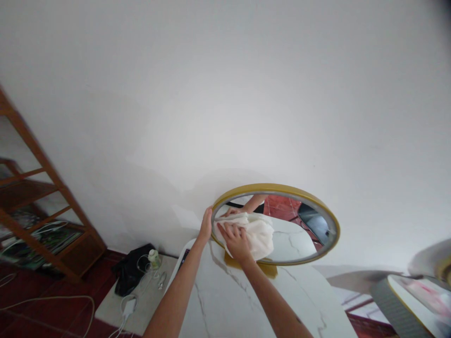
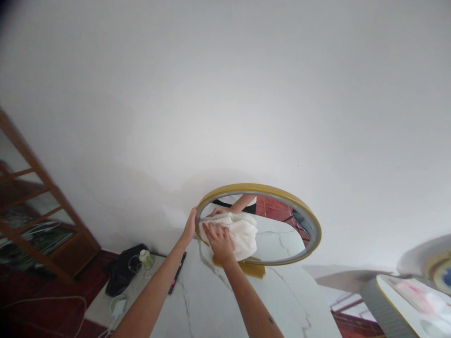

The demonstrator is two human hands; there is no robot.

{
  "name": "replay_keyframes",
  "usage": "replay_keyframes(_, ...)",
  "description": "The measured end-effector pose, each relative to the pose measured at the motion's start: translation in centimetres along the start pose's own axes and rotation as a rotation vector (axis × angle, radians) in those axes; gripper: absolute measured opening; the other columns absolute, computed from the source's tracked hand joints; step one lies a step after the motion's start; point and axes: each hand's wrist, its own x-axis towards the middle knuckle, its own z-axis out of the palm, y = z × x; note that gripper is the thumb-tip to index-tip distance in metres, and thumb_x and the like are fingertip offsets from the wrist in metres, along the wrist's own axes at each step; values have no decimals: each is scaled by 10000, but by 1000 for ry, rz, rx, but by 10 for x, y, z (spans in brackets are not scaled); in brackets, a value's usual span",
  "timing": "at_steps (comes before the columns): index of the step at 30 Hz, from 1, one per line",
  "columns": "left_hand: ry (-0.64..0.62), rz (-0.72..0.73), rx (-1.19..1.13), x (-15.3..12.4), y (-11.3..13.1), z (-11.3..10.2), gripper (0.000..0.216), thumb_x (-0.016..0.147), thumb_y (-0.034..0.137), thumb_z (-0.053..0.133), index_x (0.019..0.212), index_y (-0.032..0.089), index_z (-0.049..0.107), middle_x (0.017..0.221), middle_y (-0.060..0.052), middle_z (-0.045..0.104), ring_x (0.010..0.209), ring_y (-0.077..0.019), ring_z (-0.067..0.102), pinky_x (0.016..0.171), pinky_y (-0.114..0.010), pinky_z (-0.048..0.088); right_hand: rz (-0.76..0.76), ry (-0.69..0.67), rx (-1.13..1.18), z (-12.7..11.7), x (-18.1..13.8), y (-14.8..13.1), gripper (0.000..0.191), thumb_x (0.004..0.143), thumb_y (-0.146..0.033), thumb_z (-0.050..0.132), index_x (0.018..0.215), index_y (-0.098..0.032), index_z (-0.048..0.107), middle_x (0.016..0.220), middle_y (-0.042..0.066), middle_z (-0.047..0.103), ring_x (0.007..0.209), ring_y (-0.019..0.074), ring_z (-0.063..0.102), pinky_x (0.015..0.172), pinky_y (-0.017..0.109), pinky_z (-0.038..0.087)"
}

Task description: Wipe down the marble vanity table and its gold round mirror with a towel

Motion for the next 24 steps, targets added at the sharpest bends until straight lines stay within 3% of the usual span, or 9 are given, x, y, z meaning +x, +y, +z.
replay_keyframes(4,53,47,36,-17,-14,-8,506,855,539,393,1250,230,456,1397,-49,415,1341,-184,278,1134,-340,124,17,-54,-11,37,-43,-3,603,810,-92,452,1366,-312,371,1264,62,542,1073,282,502,863,475,383)
replay_keyframes(8,81,-29,49,-40,-40,-15,474,801,498,481,1183,220,509,1375,-72,443,1344,-212,277,1128,-357,143,24,-83,-4,47,-66,-6,555,795,-116,488,1306,-329,454,1201,46,586,1023,266,535,853,448,394)
replay_keyframes(13,49,-209,32,-60,-64,-18,373,756,467,489,1041,250,591,1178,-71,610,1247,-276,426,1053,-472,276,1,-101,18,45,-53,-13,577,819,-179,498,1363,-323,371,1277,56,530,1074,274,503,873,448,389)
replay_keyframes(18,48,-315,16,-62,-68,-20,334,730,458,494,971,260,614,1159,-69,624,1151,-280,512,979,-466,360,-7,-74,37,48,-27,-19,611,846,-165,473,1412,-285,276,1308,81,494,1113,263,474,921,453,363)
replay_keyframes(24,67,-357,18,-59,-78,-22,342,729,448,486,981,257,614,1154,-59,622,1156,-279,506,984,-449,348,-22,-41,43,68,-39,-20,594,816,-86,489,1368,-271,373,1197,88,571,1020,245,528,860,431,405)
